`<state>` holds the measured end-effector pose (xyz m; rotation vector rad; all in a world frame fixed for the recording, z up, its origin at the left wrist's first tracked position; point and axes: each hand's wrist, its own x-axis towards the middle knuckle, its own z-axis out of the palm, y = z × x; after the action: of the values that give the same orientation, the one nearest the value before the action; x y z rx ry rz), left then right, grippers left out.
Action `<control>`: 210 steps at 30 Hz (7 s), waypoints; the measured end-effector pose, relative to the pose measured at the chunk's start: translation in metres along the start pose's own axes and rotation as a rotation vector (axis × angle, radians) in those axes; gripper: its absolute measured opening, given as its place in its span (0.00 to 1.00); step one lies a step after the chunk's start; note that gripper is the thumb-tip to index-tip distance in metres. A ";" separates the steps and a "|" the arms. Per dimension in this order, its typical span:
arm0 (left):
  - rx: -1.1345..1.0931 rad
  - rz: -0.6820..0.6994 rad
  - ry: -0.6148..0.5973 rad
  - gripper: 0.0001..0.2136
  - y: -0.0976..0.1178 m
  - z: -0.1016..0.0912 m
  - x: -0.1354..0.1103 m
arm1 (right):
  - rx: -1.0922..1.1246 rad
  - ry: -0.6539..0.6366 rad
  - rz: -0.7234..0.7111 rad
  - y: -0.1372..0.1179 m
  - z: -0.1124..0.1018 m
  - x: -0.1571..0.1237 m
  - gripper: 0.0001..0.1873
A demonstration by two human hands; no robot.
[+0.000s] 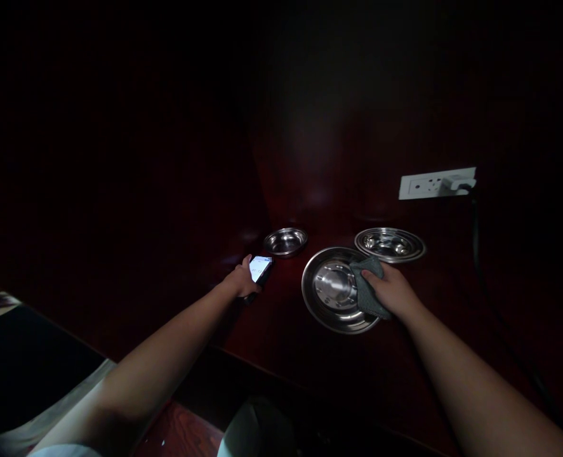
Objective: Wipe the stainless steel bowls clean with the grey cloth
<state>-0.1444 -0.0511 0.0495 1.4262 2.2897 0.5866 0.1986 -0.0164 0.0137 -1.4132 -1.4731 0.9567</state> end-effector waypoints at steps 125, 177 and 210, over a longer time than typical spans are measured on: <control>-1.295 0.390 -0.722 0.33 0.100 0.129 -0.022 | -0.027 0.190 -0.027 0.019 -0.009 0.018 0.17; -1.403 0.210 -0.821 0.25 0.108 0.134 -0.019 | -0.188 0.121 0.017 0.010 -0.011 0.012 0.16; -1.367 0.197 -0.825 0.23 0.109 0.135 -0.018 | -0.141 0.102 0.025 0.009 -0.011 0.011 0.18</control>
<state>0.0149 -0.0043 -0.0044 0.8499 0.7114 1.0425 0.2125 -0.0055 0.0094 -1.5621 -1.4730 0.7965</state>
